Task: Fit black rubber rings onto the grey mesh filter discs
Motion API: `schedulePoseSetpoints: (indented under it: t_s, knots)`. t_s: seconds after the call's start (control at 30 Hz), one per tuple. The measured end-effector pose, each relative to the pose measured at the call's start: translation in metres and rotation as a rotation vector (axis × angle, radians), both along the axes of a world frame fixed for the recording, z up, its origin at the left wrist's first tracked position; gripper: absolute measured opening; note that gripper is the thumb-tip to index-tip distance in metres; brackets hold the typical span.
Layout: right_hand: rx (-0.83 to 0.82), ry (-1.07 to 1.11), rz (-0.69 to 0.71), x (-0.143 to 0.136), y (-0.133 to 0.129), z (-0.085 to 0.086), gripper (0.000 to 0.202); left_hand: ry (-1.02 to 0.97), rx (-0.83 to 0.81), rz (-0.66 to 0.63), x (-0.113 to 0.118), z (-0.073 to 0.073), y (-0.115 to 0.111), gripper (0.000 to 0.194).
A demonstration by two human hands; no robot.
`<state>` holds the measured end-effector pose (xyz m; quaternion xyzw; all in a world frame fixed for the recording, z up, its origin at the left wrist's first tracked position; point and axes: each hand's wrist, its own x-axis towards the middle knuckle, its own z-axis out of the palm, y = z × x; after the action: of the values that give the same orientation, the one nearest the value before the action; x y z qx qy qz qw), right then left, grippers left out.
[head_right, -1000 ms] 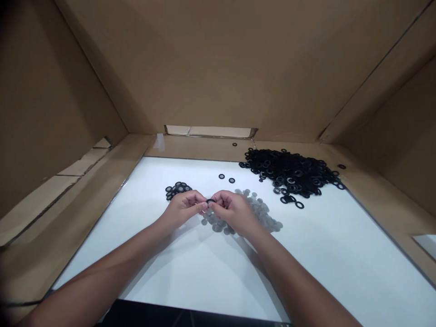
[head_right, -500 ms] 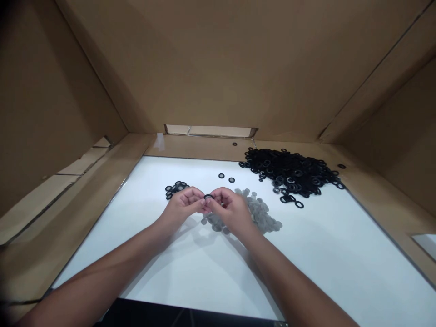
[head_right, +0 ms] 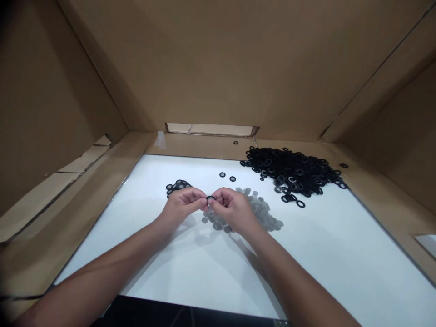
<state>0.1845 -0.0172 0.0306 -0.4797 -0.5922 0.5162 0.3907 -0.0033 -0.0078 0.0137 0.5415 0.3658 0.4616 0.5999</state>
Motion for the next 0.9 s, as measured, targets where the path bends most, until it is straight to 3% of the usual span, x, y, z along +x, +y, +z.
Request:
schedulePoseSetpoints:
  t_s: [0.27, 0.47, 0.7, 0.9]
  knots:
    - [-0.024, -0.033, 0.008, 0.002, -0.002, 0.011, 0.020, 0.045, 0.080, 0.014, -0.001, -0.001, -0.002, 0.019]
    - [0.019, -0.057, -0.013, 0.004, -0.001, 0.004, 0.021, 0.039, 0.018, -0.086, -0.004, -0.004, 0.006, 0.022]
    - [0.057, 0.031, -0.122, -0.006, -0.001, -0.002, 0.027, -0.103, -0.109, -0.060, 0.002, -0.001, 0.003, 0.028]
    - [0.068, -0.068, -0.094, -0.002, 0.000, -0.002, 0.031, -0.002, -0.063, -0.094, -0.004, 0.000, 0.006, 0.027]
